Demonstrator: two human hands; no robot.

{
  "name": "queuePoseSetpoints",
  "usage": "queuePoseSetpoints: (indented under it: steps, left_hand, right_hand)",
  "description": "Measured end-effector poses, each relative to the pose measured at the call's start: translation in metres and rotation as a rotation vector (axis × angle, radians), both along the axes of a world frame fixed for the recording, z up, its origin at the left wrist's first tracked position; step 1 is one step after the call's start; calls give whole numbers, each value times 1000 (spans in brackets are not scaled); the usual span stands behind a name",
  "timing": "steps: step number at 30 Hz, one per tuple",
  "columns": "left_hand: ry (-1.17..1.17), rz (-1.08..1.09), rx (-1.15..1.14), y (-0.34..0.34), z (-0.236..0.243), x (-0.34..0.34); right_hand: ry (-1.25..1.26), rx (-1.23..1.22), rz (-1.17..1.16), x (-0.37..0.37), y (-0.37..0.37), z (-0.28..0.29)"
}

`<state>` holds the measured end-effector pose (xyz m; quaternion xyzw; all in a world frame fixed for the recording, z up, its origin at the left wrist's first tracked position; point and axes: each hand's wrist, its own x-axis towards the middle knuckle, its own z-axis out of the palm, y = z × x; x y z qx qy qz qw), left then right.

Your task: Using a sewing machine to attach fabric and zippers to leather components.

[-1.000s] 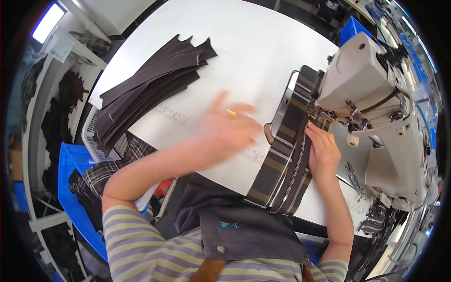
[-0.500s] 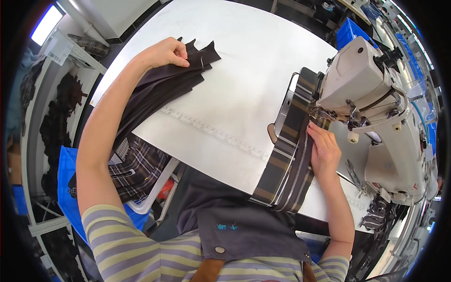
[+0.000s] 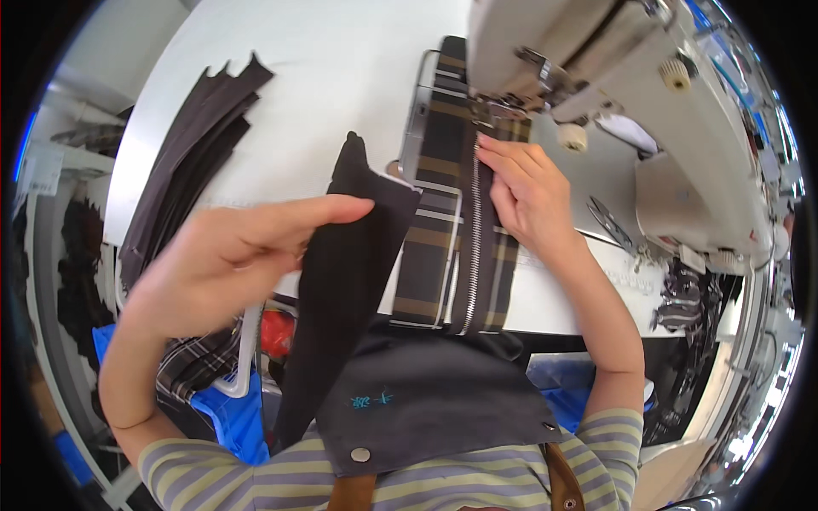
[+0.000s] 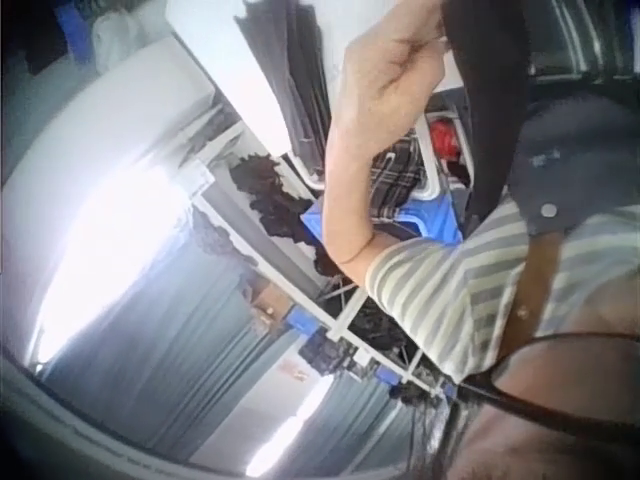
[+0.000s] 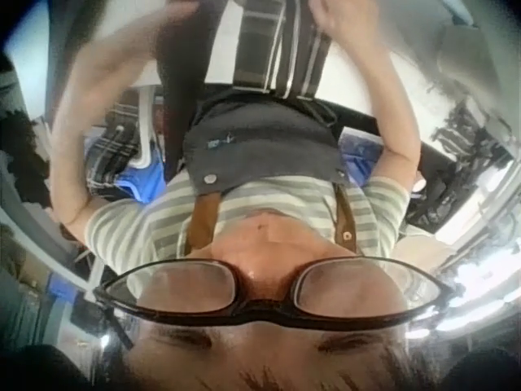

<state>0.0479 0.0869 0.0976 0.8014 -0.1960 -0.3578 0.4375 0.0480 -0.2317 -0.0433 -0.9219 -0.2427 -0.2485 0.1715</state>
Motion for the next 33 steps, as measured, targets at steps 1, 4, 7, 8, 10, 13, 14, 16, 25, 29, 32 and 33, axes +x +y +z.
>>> queuePoseSetpoints:
  steps: [1,4,7,8,10,13,14,16,25,29,32,33]
  left_hand:
    - [-353,-102,-16,-10,-19,0]
    - [-1019,-274,122,-18,-90,13]
    - [-1424,-231,51,-36,-121,40]
    - [-1528,-215,110,-43,-123,44]
    - [-1631,-206,162,-54,-125,52]
    - [-1532,-269,-106,-72,-123,63]
    - [-1531,-275,-110,-78,-124,67]
    - [-1414,-337,-178,-90,-130,74]
    - [-1371,-372,-57,-107,-141,77]
    - [-1311,-284,-41,-106,-145,79]
    - [-1269,-304,-12,-105,-144,80]
    - [-1271,-303,-15,-105,-143,80]
  right_hand:
    - [-8,36,35,0,0,0]
    - [1,61,34,-1,8,3]
    - [-36,51,13,-3,6,-2]
    - [-35,40,7,-4,5,-2]
    - [-43,47,1,-4,3,-6]
    - [-29,34,-14,-6,3,-3]
    - [5,30,-16,-6,4,-1]
    - [40,25,-26,-6,4,-2]
    - [68,47,-28,-5,3,-5]
    - [24,60,-21,-4,4,-6]
    - [28,60,-17,-3,4,-6]
    - [31,60,-14,-3,4,-6]
